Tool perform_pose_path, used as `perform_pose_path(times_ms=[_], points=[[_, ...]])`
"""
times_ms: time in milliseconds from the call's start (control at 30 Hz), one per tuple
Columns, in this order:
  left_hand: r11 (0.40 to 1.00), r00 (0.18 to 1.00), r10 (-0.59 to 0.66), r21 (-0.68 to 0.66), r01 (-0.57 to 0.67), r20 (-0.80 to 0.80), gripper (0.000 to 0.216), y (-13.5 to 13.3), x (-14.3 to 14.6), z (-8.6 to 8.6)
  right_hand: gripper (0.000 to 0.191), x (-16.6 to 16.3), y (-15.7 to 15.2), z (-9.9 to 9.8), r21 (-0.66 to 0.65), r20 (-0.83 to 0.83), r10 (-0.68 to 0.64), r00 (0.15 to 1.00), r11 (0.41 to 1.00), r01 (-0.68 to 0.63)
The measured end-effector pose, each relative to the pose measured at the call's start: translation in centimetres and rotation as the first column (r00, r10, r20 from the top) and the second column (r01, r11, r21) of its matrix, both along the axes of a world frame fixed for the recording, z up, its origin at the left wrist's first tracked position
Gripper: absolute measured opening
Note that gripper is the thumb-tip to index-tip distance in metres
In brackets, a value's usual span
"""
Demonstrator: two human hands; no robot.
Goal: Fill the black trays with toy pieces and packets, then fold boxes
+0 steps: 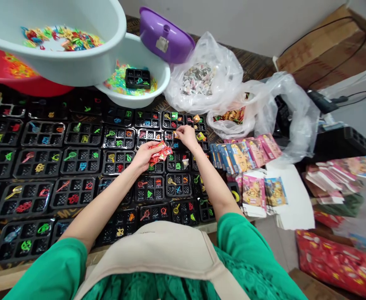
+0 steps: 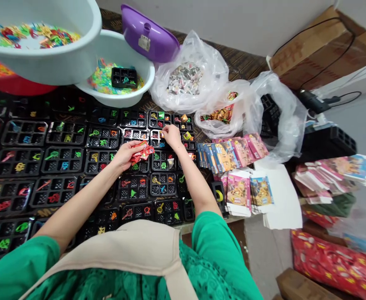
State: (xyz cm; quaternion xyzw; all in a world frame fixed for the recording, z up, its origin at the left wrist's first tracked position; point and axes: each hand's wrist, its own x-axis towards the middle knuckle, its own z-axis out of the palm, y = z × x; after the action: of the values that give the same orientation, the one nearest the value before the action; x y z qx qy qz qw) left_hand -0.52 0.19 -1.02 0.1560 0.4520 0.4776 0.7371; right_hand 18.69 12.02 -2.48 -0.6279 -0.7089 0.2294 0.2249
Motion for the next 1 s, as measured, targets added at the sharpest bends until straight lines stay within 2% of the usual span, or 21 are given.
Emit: perform_pose_path(times_ms=[33, 100, 133, 200, 267, 333, 500, 567, 667, 733, 800, 900, 1000], points=[[1.000, 1.000, 0.004, -0.002, -0.004, -0.010, 0.025, 0.0, 0.0, 0.0, 0.004, -0.4, -0.6, 0.2, 0.035, -0.003, 0.006, 1.000, 0.999, -0.006], [1.000, 1.000, 0.000, 0.008, 0.000, -0.022, 0.028, 0.0, -0.1, -0.2, 0.015, -1.3, -2.3, 1.2, 0.093, -0.088, 0.050, 0.995, 0.995, -0.042], [1.000, 1.000, -0.004, 0.020, 0.004, -0.024, 0.029, 0.1, -0.1, -0.2, 0.021, -1.7, -3.3, 1.9, 0.073, -0.153, 0.110, 0.982, 0.992, -0.100], [0.999, 1.000, -0.008, 0.044, 0.009, -0.023, 0.030, 0.0, 0.1, -0.3, 0.025, -2.5, -5.1, 3.2, -0.048, -0.292, 0.243, 0.925, 0.962, -0.268], [0.998, 1.000, -0.025, 0.054, 0.026, -0.014, 0.033, -0.2, 0.6, -0.4, 0.023, -3.0, -6.7, 3.9, -0.149, -0.428, 0.272, 0.862, 0.919, -0.365], [0.997, 0.998, -0.055, 0.062, 0.054, 0.016, 0.038, -0.6, 1.4, -0.3, 0.022, -3.3, -7.9, 4.0, -0.180, -0.537, 0.186, 0.822, 0.927, -0.328], [0.998, 0.996, -0.051, 0.047, 0.048, 0.066, 0.052, -1.7, 3.5, -0.2, 0.024, -3.4, -10.0, 2.7, -0.130, -0.656, -0.045, 0.753, 0.990, -0.054], [0.999, 0.999, -0.036, 0.009, 0.035, 0.038, 0.051, -1.9, 3.7, -0.2, 0.023, -2.5, -10.2, 2.1, -0.068, -0.629, -0.093, 0.772, 0.996, 0.065], [1.000, 1.000, -0.003, -0.019, 0.002, -0.024, 0.048, -2.0, 2.9, -0.2, 0.014, -0.2, -10.0, 1.4, 0.041, -0.431, -0.138, 0.892, 0.984, 0.173], [1.000, 0.999, 0.015, -0.027, -0.016, -0.045, 0.042, -2.1, 1.9, -0.1, 0.010, 1.4, -10.0, 1.0, 0.067, -0.281, -0.143, 0.949, 0.984, 0.168], [0.999, 0.999, 0.012, -0.042, -0.014, -0.045, 0.030, -2.3, 0.9, 0.1, 0.010, 2.5, -10.4, 0.7, 0.058, -0.206, -0.129, 0.970, 0.988, 0.144], [0.998, 0.999, -0.046, -0.048, 0.046, -0.011, 0.023, -3.3, -0.6, 0.5, 0.010, 3.2, -12.5, 0.6, 0.037, -0.191, -0.109, 0.976, 0.992, 0.118], [0.991, 0.993, -0.116, -0.063, 0.117, 0.017, 0.030, -5.0, -1.7, 1.0, 0.008, 3.3, -15.7, 0.4, -0.008, -0.193, -0.101, 0.976, 0.995, 0.102]])
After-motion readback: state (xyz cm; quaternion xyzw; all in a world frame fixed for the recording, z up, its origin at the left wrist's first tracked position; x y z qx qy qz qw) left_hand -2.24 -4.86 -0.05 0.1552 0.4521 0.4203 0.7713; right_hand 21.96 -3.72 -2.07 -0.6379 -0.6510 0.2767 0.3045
